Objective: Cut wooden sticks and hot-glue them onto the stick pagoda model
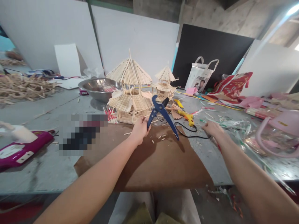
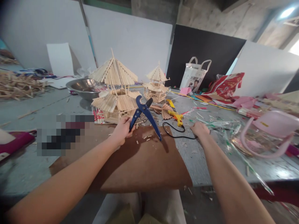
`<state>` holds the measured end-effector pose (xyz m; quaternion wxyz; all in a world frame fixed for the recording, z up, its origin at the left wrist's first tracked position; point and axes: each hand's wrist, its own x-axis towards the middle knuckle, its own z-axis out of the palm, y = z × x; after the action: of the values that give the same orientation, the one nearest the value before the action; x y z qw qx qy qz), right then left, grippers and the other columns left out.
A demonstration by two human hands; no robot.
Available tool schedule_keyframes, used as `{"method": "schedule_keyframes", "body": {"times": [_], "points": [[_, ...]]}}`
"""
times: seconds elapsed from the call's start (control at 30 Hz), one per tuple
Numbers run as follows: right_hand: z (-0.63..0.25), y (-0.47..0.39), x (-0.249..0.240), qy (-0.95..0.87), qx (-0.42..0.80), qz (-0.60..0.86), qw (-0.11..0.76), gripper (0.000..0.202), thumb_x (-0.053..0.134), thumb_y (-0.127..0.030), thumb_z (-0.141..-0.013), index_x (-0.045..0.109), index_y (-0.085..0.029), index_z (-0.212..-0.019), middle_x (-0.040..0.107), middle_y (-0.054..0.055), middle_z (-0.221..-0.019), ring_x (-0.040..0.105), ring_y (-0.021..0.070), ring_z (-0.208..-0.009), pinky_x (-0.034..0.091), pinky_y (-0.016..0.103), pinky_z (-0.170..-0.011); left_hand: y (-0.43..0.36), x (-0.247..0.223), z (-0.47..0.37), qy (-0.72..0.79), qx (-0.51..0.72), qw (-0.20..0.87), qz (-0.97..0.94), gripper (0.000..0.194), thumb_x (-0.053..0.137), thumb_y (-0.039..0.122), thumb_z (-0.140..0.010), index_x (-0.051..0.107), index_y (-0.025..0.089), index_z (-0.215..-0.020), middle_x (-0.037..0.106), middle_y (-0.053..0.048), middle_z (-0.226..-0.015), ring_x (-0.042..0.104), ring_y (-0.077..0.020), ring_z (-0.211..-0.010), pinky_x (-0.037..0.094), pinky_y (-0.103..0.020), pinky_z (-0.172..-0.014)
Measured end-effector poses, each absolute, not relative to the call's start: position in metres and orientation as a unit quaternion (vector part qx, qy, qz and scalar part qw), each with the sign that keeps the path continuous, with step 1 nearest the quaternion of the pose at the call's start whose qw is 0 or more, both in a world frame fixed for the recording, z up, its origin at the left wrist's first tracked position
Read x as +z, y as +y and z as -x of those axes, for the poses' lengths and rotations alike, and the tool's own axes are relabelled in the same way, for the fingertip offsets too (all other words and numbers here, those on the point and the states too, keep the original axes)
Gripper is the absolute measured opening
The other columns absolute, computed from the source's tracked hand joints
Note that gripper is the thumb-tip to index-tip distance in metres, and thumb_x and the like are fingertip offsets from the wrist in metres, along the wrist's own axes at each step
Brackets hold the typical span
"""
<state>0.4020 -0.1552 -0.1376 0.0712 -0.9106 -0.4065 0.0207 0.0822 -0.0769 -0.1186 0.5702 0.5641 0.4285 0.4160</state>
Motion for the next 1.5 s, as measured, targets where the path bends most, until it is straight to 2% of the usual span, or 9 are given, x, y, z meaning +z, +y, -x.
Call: {"method": "schedule_keyframes", "body": {"times": [0.23,0.4,0.5,0.57,0.63,0.8,0.97,1.23,1.5], "points": [[-0.398,-0.150,-0.141,-0.441,-0.016,0.890,0.109,0.016,0.046,-0.021,-0.070,0.062,-0.017,-0.070,0.062,0.011,-0.076,0.057,0.0256,-0.074,0.040,0.034,-0.059,-0.076,-0.122,-0.082,0.415,0.419,0.593,-0.548,0.014,0.031,0.027,-0.081,0.032,0.020,-0.069,0.037,0.010,-0.040,0.024,-0.0028,-0.022,0.015,-0.013,-0.028],[-0.355,-0.162,-0.104,-0.510,-0.105,0.824,0.225,0.022,0.040,-0.028,-0.079,0.057,-0.018,-0.088,0.060,0.008,-0.086,0.053,0.0198,-0.081,0.038,0.031,-0.070,-0.070,-0.133,-0.086,0.429,0.416,0.537,-0.595,0.017,0.033,0.027,-0.079,0.036,0.018,-0.065,0.041,0.007,-0.044,0.030,-0.0036,-0.029,0.021,-0.015,-0.032],[-0.301,-0.168,-0.090,-0.640,-0.041,0.700,0.313,0.020,0.041,-0.032,-0.080,0.056,-0.019,-0.084,0.060,0.002,-0.074,0.053,0.0135,-0.065,0.039,0.025,-0.062,-0.063,-0.142,-0.087,0.452,0.397,0.447,-0.662,0.019,0.033,0.028,-0.080,0.038,0.018,-0.064,0.050,0.003,-0.051,0.036,-0.0053,-0.035,0.026,-0.017,-0.037],[-0.266,-0.167,-0.092,-0.734,0.035,0.617,0.281,0.016,0.044,-0.027,-0.079,0.057,-0.019,-0.078,0.060,0.002,-0.073,0.053,0.0131,-0.066,0.039,0.024,-0.063,-0.060,-0.145,-0.087,0.475,0.361,0.370,-0.712,0.019,0.034,0.027,-0.080,0.041,0.018,-0.066,0.054,0.000,-0.056,0.043,-0.0076,-0.041,0.029,-0.019,-0.042],[-0.242,-0.160,-0.103,-0.785,0.060,0.571,0.232,0.014,0.043,-0.020,-0.079,0.057,-0.017,-0.077,0.060,0.003,-0.076,0.053,0.0139,-0.072,0.038,0.025,-0.067,-0.061,-0.144,-0.086,0.497,0.303,0.279,-0.764,0.019,0.033,0.026,-0.080,0.045,0.018,-0.068,0.057,-0.003,-0.061,0.050,-0.0110,-0.050,0.033,-0.021,-0.048],[-0.228,-0.135,-0.131,-0.797,0.059,0.584,0.140,0.017,0.041,-0.016,-0.080,0.058,-0.016,-0.083,0.061,0.007,-0.083,0.053,0.0154,-0.076,0.038,0.025,-0.068,-0.070,-0.139,-0.084,0.506,0.202,0.138,-0.827,0.027,0.030,0.034,-0.083,0.053,0.020,-0.081,0.060,-0.007,-0.075,0.056,-0.0184,-0.070,0.037,-0.027,-0.060],[-0.232,-0.127,-0.140,-0.808,0.069,0.572,0.126,0.019,0.043,-0.013,-0.078,0.061,-0.018,-0.083,0.061,0.006,-0.085,0.054,0.0149,-0.079,0.038,0.024,-0.071,-0.071,-0.137,-0.080,0.479,0.174,0.081,-0.856,0.024,0.036,0.034,-0.081,0.056,0.021,-0.080,0.059,-0.005,-0.084,0.054,-0.0179,-0.078,0.038,-0.027,-0.065],[-0.237,-0.133,-0.137,-0.777,0.118,0.586,0.198,0.024,0.042,-0.012,-0.079,0.060,-0.016,-0.095,0.063,0.006,-0.093,0.056,0.0142,-0.084,0.041,0.025,-0.075,-0.073,-0.133,-0.072,0.423,0.197,0.068,-0.882,0.017,0.046,0.031,-0.076,0.060,0.021,-0.074,0.058,-0.004,-0.084,0.049,-0.0192,-0.084,0.038,-0.027,-0.067],[-0.245,-0.134,-0.140,-0.791,0.078,0.576,0.191,0.020,0.046,-0.010,-0.076,0.061,-0.016,-0.088,0.063,0.006,-0.088,0.055,0.0154,-0.082,0.040,0.028,-0.075,-0.076,-0.134,-0.074,0.356,0.204,0.043,-0.911,0.018,0.047,0.031,-0.076,0.063,0.022,-0.077,0.058,-0.003,-0.087,0.045,-0.0186,-0.088,0.038,-0.028,-0.072]]}}
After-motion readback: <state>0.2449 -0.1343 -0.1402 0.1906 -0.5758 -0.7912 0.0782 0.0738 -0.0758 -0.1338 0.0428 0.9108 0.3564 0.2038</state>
